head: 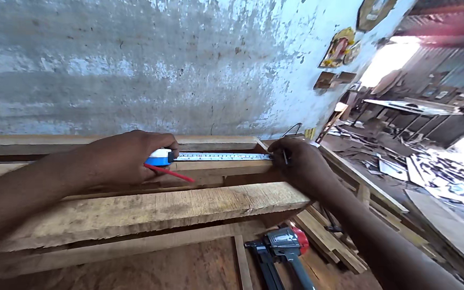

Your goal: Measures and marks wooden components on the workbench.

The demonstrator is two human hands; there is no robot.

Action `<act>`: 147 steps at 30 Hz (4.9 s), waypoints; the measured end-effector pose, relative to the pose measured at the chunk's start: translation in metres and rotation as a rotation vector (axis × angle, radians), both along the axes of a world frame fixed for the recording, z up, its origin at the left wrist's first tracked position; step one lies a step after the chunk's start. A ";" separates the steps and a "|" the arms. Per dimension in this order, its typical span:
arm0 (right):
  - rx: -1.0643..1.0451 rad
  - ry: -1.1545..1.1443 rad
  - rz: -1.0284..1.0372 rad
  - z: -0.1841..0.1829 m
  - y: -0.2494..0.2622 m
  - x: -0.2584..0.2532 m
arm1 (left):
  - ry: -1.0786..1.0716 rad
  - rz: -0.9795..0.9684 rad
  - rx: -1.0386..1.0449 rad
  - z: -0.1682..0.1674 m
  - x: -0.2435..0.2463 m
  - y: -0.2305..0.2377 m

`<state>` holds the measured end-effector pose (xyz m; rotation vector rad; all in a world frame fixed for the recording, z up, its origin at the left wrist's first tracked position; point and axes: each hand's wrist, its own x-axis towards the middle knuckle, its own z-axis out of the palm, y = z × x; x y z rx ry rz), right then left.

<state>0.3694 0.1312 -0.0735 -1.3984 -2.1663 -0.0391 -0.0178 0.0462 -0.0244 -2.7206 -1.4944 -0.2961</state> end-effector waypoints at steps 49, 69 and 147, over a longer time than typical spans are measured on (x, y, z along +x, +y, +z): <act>-0.030 0.109 -0.086 -0.008 -0.013 0.000 | -0.064 -0.100 0.281 -0.044 -0.007 -0.016; -0.051 0.114 -0.097 -0.006 -0.010 0.002 | -0.043 -0.088 0.279 -0.044 -0.006 -0.016; -0.352 0.497 0.622 0.012 -0.032 -0.126 | -0.043 -0.038 0.264 -0.043 -0.004 -0.015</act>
